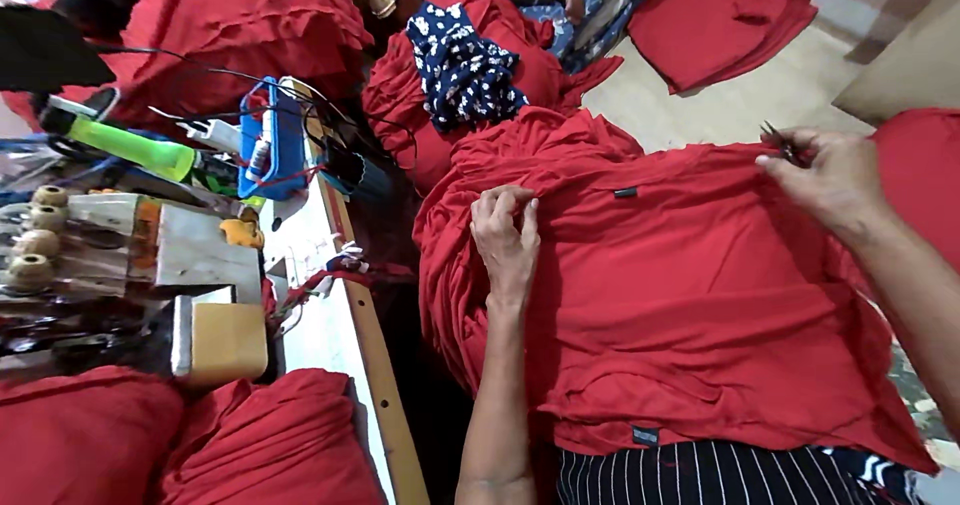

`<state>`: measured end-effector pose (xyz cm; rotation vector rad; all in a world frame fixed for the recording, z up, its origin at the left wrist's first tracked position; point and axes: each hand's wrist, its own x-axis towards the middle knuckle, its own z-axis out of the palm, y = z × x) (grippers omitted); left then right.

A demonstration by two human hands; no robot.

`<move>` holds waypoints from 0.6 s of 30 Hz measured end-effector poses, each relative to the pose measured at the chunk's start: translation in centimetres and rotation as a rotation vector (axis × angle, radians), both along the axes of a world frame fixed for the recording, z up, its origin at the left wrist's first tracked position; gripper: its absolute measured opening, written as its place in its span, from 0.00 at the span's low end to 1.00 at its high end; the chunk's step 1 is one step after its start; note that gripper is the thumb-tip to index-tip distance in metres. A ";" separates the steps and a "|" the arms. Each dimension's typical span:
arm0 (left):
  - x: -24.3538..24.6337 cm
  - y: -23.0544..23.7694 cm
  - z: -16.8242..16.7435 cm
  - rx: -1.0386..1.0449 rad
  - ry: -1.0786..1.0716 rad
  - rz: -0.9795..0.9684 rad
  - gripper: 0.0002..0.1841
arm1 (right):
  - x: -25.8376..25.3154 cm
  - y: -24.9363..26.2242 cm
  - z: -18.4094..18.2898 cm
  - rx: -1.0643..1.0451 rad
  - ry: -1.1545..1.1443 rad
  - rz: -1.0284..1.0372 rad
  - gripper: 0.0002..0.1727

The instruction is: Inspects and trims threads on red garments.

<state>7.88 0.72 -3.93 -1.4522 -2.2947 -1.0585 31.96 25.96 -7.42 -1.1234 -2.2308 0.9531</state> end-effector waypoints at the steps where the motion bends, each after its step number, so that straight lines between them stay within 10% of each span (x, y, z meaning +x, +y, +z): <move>1: 0.1 0.0 0.0 0.006 0.004 0.003 0.08 | -0.6 0.3 -0.3 -0.003 -0.036 -0.011 0.18; 18: 2.3 -4.2 1.8 0.142 -0.258 -0.049 0.08 | 6.3 -3.2 -0.5 0.028 0.217 -0.021 0.15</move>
